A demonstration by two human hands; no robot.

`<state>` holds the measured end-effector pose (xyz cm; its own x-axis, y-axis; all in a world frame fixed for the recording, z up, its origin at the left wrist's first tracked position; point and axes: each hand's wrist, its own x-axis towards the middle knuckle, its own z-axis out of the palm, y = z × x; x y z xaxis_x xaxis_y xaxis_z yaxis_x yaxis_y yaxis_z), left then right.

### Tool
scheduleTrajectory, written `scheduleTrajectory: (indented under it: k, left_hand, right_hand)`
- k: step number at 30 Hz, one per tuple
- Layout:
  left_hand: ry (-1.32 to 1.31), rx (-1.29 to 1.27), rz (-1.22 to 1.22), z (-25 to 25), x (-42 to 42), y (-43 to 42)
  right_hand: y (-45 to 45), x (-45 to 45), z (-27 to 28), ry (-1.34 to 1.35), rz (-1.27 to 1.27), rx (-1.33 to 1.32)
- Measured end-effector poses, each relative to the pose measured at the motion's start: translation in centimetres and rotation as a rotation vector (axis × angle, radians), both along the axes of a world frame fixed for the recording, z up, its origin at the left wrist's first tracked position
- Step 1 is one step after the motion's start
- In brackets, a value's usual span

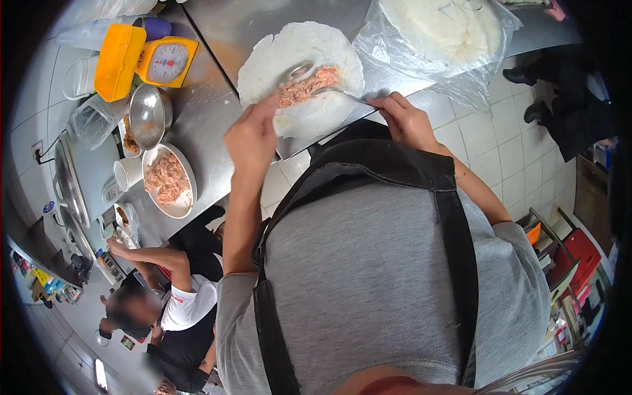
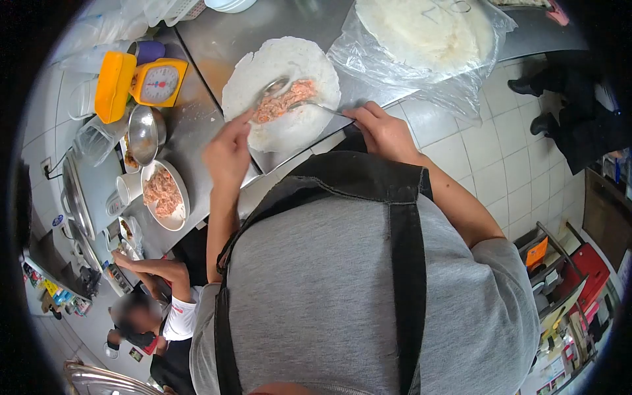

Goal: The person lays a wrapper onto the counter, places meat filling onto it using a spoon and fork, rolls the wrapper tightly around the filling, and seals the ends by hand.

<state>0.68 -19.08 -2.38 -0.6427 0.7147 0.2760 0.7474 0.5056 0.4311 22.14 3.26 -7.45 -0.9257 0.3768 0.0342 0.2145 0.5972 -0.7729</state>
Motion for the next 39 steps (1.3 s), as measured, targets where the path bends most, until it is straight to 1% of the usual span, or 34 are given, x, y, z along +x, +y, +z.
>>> scheduleTrajectory:
  k: [2,4,7,10,11,14,15,17,18,21,24,27,29,30,32,34,37,39]
  left_hand:
    - [0.007,-0.008,-0.039,-1.0,0.5,0.3]
    - [-0.043,-0.066,-0.038,-0.2,1.6,0.4]
    - [0.000,0.021,-0.029,-1.5,1.8,0.6]
    - [-0.031,-0.063,-0.068,-1.3,2.9,0.9]
    - [-0.005,-0.020,-0.085,-1.5,2.3,0.6]
    - [-0.148,0.012,0.034,0.4,2.2,0.5]
    - [-0.125,0.036,0.013,0.2,2.2,0.4]
    - [-0.071,-0.012,-0.036,-0.9,2.5,0.1]
    - [-0.042,-0.036,-0.062,-1.1,2.5,0.2]
    - [-0.171,0.022,0.016,-0.4,2.6,0.1]
    - [-0.066,0.037,-0.061,-1.6,2.6,0.5]
    - [-0.082,-0.001,-0.065,-0.9,2.1,0.7]
    - [-0.154,0.032,0.001,-0.1,1.6,1.2]
    - [-0.189,0.046,0.034,0.2,1.4,1.4]
    - [-0.068,0.028,-0.060,-0.3,0.5,2.3]
    - [0.039,-0.003,-0.186,-0.9,-0.2,2.8]
    - [-0.026,-0.038,-0.238,0.1,-0.8,2.1]
    - [-0.153,0.033,-0.149,0.6,-1.4,0.9]
  right_hand:
    - [0.6,-0.1,-0.4,-0.010,-0.027,0.055]
    - [0.9,0.1,-0.2,-0.013,-0.032,0.061]
    - [1.1,-0.1,-0.3,0.063,0.004,0.075]
    - [2.1,-0.7,-0.1,0.041,-0.060,0.096]
    - [2.6,-0.7,-0.1,0.057,-0.068,0.102]
    - [3.7,-0.2,0.2,0.069,-0.098,0.096]
    - [4.0,-0.1,0.5,0.057,-0.111,0.088]
    - [4.4,-0.1,0.7,0.048,-0.134,0.113]
    - [4.5,0.0,0.7,0.063,-0.125,0.124]
    - [4.7,0.2,0.8,0.090,-0.115,0.149]
    - [4.3,0.2,0.9,0.082,-0.103,0.133]
    - [4.7,-0.2,0.5,0.108,-0.097,0.124]
    - [4.9,0.2,0.4,0.140,-0.057,0.107]
    - [4.8,0.1,0.6,0.101,-0.050,0.103]
    - [4.7,-0.1,1.1,0.029,-0.032,0.097]
    - [4.9,-0.4,0.9,0.046,-0.066,0.088]
    - [5.8,0.1,0.3,0.099,-0.084,0.094]
    - [5.8,0.4,0.7,0.102,-0.085,0.063]
